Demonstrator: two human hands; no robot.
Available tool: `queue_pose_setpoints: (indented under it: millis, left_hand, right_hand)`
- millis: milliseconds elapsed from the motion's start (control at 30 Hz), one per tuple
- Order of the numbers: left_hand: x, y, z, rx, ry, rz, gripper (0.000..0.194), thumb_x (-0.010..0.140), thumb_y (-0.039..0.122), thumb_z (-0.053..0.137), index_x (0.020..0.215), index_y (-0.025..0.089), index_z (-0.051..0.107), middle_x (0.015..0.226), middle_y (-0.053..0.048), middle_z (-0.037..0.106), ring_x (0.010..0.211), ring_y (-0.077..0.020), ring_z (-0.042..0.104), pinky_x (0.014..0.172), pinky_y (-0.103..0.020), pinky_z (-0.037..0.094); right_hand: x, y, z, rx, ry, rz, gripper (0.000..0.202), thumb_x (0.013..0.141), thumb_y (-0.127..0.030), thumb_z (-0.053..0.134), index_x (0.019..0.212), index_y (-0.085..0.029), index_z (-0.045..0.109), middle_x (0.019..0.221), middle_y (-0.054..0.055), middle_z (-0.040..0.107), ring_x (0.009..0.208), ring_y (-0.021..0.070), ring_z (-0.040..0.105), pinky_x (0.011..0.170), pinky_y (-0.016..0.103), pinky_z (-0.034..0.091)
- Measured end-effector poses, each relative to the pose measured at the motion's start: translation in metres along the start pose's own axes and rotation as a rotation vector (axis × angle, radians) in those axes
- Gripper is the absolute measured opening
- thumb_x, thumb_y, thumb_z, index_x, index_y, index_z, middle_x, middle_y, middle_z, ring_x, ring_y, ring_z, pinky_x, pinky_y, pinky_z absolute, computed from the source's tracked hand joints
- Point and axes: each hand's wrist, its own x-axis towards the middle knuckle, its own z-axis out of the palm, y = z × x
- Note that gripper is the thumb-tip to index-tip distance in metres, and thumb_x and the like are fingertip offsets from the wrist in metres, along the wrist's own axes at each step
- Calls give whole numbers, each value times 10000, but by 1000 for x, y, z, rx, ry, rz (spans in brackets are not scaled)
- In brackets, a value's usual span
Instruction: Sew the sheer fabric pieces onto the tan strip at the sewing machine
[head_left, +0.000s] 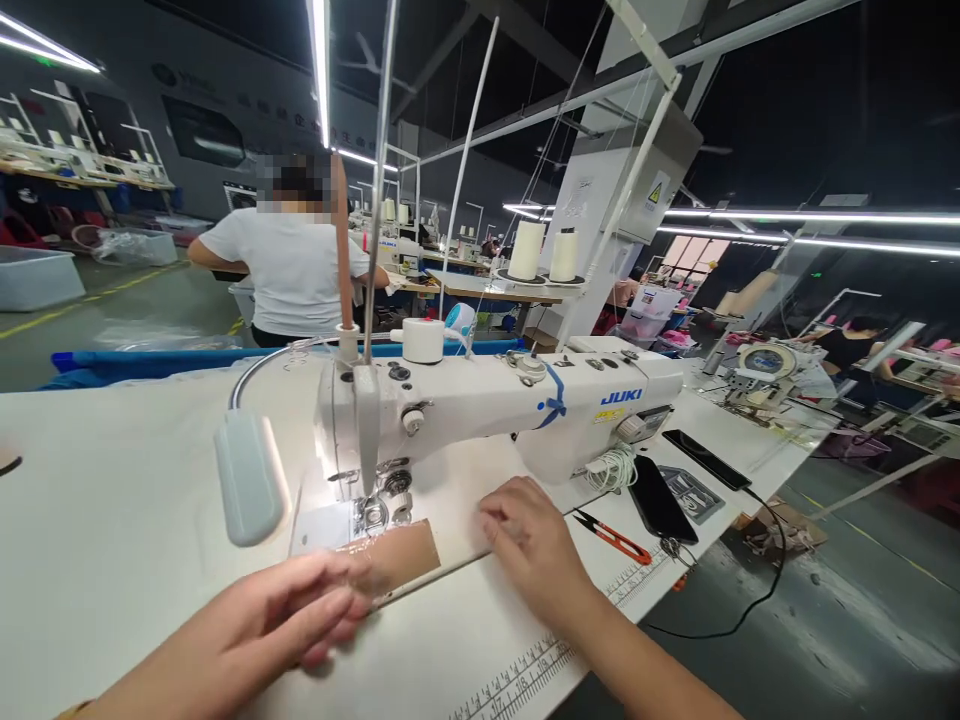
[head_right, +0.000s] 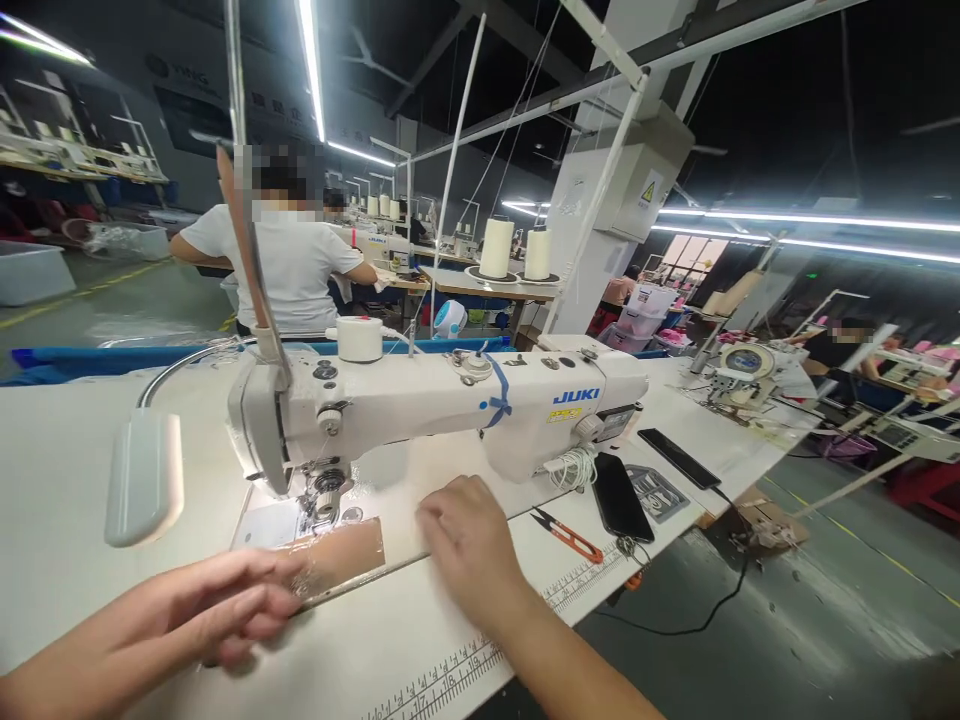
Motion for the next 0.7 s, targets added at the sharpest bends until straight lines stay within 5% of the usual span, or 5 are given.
queue_pose_setpoints:
  millis: [67, 167, 267, 467, 700]
  left_hand:
    - [2, 2, 17, -309, -22, -184, 794, 764, 873, 686, 1286, 274, 675, 1128, -104, 769, 1066, -306, 732, 895, -405, 633]
    - [1, -1, 25, -355, 28, -219, 723, 713, 681, 838, 1220, 222, 604, 804, 10, 667, 757, -206, 661, 677, -304, 542]
    - [-9, -2, 11, -145, 56, -191, 513, 759, 546, 763, 1103, 202, 601, 638, 89, 508, 583, -145, 490, 564, -262, 375]
    - [-33, 0, -17, 537, 398, 55, 276, 945, 419, 561, 1124, 235, 662, 978, -35, 694, 867, -253, 638, 764, -364, 479]
    - [-41, -24, -2, 582, 112, 310, 119, 944, 240, 581, 1014, 247, 677, 1164, -58, 670, 1040, -260, 602, 899, -389, 512]
  right_hand:
    - [-14, -24, 14, 63, -105, -209, 185, 1046, -219, 555, 946, -221, 712, 890, 47, 675, 882, 212, 607, 837, 341, 486]
    - [-29, -47, 25, 186, -247, -372, 119, 1051, -249, 603, 1081, -238, 717, 936, 37, 710, 859, 200, 623, 834, 332, 518]
    - [-32, -46, 22, 197, -205, -217, 173, 1072, -226, 577, 1179, -255, 709, 998, 42, 711, 930, 211, 647, 843, 342, 526]
    - [-33, -31, 25, 110, -295, -244, 249, 1074, -148, 508, 1208, -258, 685, 1023, 60, 675, 953, 229, 623, 817, 362, 532]
    - [-31, -41, 46, -124, -440, -361, 227, 1002, -199, 614, 1217, -251, 668, 1069, 88, 639, 922, 258, 577, 769, 386, 536]
